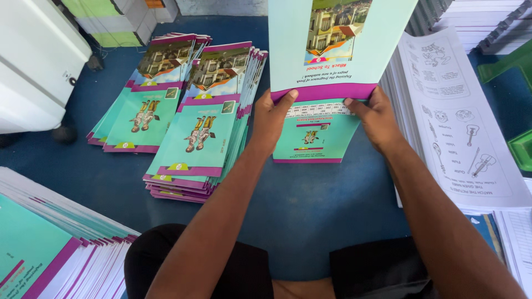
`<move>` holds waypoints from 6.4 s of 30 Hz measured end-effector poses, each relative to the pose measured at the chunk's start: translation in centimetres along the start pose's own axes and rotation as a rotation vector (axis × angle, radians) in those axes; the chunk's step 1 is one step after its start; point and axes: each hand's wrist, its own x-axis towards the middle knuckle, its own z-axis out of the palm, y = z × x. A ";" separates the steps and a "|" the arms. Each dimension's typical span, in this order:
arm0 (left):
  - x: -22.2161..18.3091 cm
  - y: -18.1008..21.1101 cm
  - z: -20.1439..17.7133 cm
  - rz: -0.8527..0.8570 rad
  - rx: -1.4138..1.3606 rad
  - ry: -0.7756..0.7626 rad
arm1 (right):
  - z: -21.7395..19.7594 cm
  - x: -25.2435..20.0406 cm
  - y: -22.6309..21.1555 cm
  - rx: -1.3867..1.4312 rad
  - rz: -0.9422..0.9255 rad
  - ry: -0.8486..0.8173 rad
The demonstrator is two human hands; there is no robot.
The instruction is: The person inserts loose printed pages into pre-folded book covers, aligns them, and stacks the completed books. The person repeats this process for multiple units, handling covers and pages by hand.
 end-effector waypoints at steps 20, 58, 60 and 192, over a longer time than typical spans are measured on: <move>2.4 4.0 -1.3 0.121 -0.123 0.148 | 1.5 -2.6 0.9 -0.209 0.136 -0.149; -10.8 35.0 -33.6 0.519 0.332 0.775 | 33.4 -4.6 -13.3 0.042 -0.266 -0.897; -12.4 36.2 -35.4 0.508 0.363 0.826 | 35.1 -5.2 -13.7 0.053 -0.237 -0.934; -8.3 -3.0 -17.3 -0.066 1.386 0.274 | 6.5 -10.6 10.6 -0.379 0.460 -0.216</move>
